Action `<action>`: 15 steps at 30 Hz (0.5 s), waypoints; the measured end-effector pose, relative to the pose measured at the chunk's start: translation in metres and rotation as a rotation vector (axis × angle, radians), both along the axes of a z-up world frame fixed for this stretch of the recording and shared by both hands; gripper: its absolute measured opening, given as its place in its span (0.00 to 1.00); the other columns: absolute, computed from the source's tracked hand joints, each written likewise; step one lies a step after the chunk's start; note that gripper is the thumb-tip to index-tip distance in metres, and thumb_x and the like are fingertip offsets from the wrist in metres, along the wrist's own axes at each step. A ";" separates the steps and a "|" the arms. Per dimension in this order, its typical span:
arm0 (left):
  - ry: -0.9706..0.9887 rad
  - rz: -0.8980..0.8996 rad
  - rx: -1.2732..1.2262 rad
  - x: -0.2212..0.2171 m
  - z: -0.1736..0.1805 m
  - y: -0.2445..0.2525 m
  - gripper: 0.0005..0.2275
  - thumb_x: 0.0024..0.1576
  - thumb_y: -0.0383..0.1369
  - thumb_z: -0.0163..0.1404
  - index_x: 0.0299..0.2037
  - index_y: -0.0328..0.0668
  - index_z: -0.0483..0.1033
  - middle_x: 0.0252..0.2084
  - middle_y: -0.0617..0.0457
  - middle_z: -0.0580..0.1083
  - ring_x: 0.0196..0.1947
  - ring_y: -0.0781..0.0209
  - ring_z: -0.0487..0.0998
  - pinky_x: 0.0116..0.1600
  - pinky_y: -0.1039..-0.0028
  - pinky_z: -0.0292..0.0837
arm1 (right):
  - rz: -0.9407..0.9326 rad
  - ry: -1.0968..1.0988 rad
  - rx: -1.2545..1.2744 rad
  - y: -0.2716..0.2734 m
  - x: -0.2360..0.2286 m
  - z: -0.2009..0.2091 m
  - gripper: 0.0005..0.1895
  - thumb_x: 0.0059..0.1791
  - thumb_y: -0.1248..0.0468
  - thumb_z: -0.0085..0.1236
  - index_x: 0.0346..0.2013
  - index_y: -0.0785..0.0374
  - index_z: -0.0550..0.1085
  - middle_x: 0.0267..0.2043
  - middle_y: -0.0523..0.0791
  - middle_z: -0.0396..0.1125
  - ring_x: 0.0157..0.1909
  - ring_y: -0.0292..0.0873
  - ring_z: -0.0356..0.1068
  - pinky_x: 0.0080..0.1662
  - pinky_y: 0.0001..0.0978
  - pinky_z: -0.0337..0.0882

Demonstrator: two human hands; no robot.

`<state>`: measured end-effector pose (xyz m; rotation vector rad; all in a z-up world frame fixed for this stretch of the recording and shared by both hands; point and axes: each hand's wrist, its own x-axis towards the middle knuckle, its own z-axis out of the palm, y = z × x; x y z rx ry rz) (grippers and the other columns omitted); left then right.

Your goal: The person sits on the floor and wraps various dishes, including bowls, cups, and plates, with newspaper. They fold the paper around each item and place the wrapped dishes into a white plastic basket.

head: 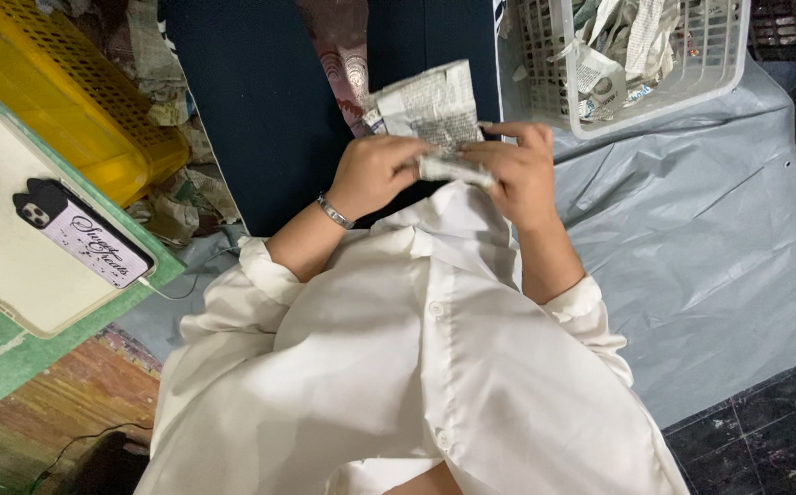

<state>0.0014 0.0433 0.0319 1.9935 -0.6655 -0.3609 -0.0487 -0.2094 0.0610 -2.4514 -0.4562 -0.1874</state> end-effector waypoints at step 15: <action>-0.449 0.396 0.312 0.006 -0.006 -0.007 0.25 0.65 0.44 0.56 0.70 0.50 0.66 0.73 0.47 0.60 0.74 0.47 0.57 0.75 0.48 0.56 | -0.316 -0.011 -0.021 0.047 0.064 -0.020 0.17 0.53 0.65 0.66 0.49 0.67 0.68 0.43 0.52 0.66 0.43 0.57 0.67 0.45 0.48 0.66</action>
